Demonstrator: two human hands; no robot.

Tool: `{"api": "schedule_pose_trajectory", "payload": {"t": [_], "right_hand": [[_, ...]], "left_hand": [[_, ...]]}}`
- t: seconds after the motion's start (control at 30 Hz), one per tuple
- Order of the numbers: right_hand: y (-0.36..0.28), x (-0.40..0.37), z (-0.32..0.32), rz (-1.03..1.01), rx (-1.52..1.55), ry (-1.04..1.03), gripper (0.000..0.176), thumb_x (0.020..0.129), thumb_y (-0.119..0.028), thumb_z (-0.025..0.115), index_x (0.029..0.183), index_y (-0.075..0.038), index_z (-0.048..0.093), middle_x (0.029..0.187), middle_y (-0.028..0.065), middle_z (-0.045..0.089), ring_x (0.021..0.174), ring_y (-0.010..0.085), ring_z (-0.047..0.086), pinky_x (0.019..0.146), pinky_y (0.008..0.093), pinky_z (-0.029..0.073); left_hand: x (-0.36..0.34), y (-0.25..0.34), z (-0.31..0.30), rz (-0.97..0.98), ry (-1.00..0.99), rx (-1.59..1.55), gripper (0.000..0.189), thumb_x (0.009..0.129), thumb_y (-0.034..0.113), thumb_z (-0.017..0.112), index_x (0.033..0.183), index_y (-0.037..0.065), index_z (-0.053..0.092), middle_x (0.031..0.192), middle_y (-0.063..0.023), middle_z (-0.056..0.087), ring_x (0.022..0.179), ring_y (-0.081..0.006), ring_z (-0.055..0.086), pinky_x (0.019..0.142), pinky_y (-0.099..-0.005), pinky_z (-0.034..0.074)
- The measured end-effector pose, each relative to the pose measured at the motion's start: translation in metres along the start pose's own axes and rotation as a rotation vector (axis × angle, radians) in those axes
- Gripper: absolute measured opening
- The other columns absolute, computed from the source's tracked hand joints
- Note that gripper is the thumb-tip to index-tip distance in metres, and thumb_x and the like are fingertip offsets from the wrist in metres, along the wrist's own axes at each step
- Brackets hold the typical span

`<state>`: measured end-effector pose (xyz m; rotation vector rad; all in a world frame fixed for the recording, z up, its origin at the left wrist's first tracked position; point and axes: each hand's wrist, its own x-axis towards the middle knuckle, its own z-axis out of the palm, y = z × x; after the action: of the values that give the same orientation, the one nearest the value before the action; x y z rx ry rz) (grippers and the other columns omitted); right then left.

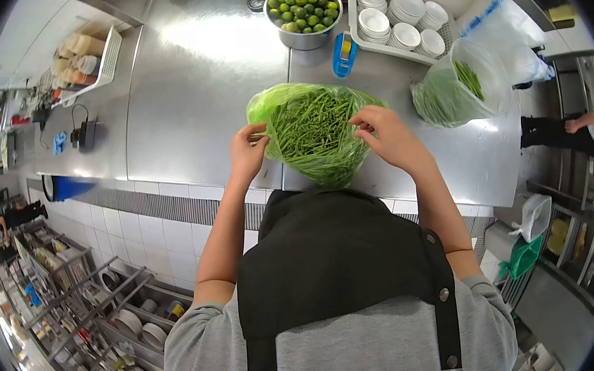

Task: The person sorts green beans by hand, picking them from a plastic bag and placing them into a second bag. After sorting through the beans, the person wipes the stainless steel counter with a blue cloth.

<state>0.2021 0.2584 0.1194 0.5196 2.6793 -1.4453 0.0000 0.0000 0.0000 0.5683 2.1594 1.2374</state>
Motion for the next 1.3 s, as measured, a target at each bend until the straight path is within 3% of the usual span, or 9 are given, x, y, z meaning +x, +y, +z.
{"api": "schedule_pose_trajectory", "payload": {"t": [0.07,0.17,0.2,0.47,0.67,0.77,0.97,1.17,1.3], "right_hand": [[0.018,-0.005,0.007,0.012,-0.190,0.035,0.020,0.086,-0.008,0.069,0.104,0.003,0.069,0.099,0.0186,0.068,0.092,0.0307,0.068,0.081,0.0420,0.053],[0.025,0.008,0.022,0.090,-0.029,0.028,0.019,0.085,-0.007,0.069,0.102,0.003,0.070,0.099,0.0178,0.067,0.093,0.0344,0.067,0.082,0.0421,0.053],[0.032,0.009,0.031,0.084,-0.012,0.041,0.018,0.085,-0.007,0.068,0.101,0.003,0.070,0.099,0.0177,0.067,0.094,0.0354,0.066,0.083,0.0424,0.052],[0.043,0.016,0.068,-0.013,-0.056,0.073,0.017,0.086,-0.007,0.069,0.100,0.002,0.071,0.099,0.0180,0.068,0.096,0.0380,0.065,0.086,0.0441,0.052],[0.049,0.006,0.071,0.027,0.028,0.110,0.018,0.086,-0.009,0.069,0.101,0.002,0.071,0.099,0.0181,0.067,0.095,0.0374,0.065,0.086,0.0436,0.052],[0.048,0.002,0.069,0.039,0.052,0.124,0.019,0.086,-0.009,0.069,0.101,0.002,0.071,0.100,0.0181,0.067,0.095,0.0374,0.064,0.086,0.0429,0.051],[0.043,-0.001,0.055,0.113,0.169,0.157,0.019,0.087,-0.010,0.070,0.103,0.002,0.070,0.098,0.0140,0.067,0.092,0.0290,0.066,0.083,0.0374,0.053],[0.028,0.020,0.051,0.043,0.374,0.350,0.023,0.091,-0.011,0.071,0.110,0.001,0.068,0.097,0.0131,0.067,0.086,0.0224,0.067,0.080,0.0317,0.054],[0.021,0.037,0.052,-0.080,0.247,0.415,0.024,0.091,-0.012,0.072,0.110,0.000,0.067,0.093,0.0116,0.067,0.080,0.0209,0.066,0.074,0.0312,0.053]], "left_hand": [[0.001,0.002,0.006,-0.008,-0.045,-0.022,0.028,0.090,0.004,0.069,0.119,0.001,0.071,0.112,-0.0140,0.074,0.095,-0.0251,0.073,0.087,-0.0359,0.058],[0.019,0.021,0.024,0.098,-0.106,0.101,0.024,0.088,0.004,0.069,0.111,0.000,0.072,0.102,-0.0156,0.076,0.095,-0.0255,0.073,0.082,-0.0365,0.058],[0.025,0.021,0.033,0.152,-0.122,0.141,0.020,0.089,0.004,0.067,0.107,-0.001,0.073,0.102,-0.0194,0.074,0.095,-0.0325,0.072,0.084,-0.0392,0.057],[0.074,0.020,0.077,0.407,-0.005,0.291,0.011,0.087,0.004,0.067,0.094,-0.002,0.072,0.087,-0.0224,0.069,0.082,-0.0398,0.067,0.076,-0.0440,0.053],[0.098,0.031,0.104,0.415,-0.077,0.335,0.013,0.088,0.012,0.069,0.095,0.001,0.073,0.096,-0.0227,0.066,0.087,-0.0426,0.065,0.078,-0.0485,0.053],[0.099,0.038,0.108,0.467,-0.072,0.374,0.014,0.084,0.012,0.073,0.094,0.003,0.073,0.087,-0.0189,0.066,0.083,-0.0360,0.066,0.074,-0.0452,0.053],[0.093,0.041,0.080,0.160,-0.094,0.449,0.013,0.080,0.010,0.074,0.092,0.007,0.074,0.084,-0.0102,0.071,0.076,-0.0285,0.067,0.070,-0.0398,0.054],[0.062,0.065,0.054,0.329,-0.113,0.080,0.016,0.077,0.011,0.080,0.090,0.006,0.072,0.086,-0.0011,0.072,0.068,-0.0093,0.057,0.064,-0.0263,0.048],[0.047,0.084,0.051,0.400,-0.100,0.044,0.017,0.077,0.008,0.081,0.091,0.005,0.071,0.085,-0.0007,0.071,0.067,-0.0103,0.056,0.063,-0.0275,0.048]]}}
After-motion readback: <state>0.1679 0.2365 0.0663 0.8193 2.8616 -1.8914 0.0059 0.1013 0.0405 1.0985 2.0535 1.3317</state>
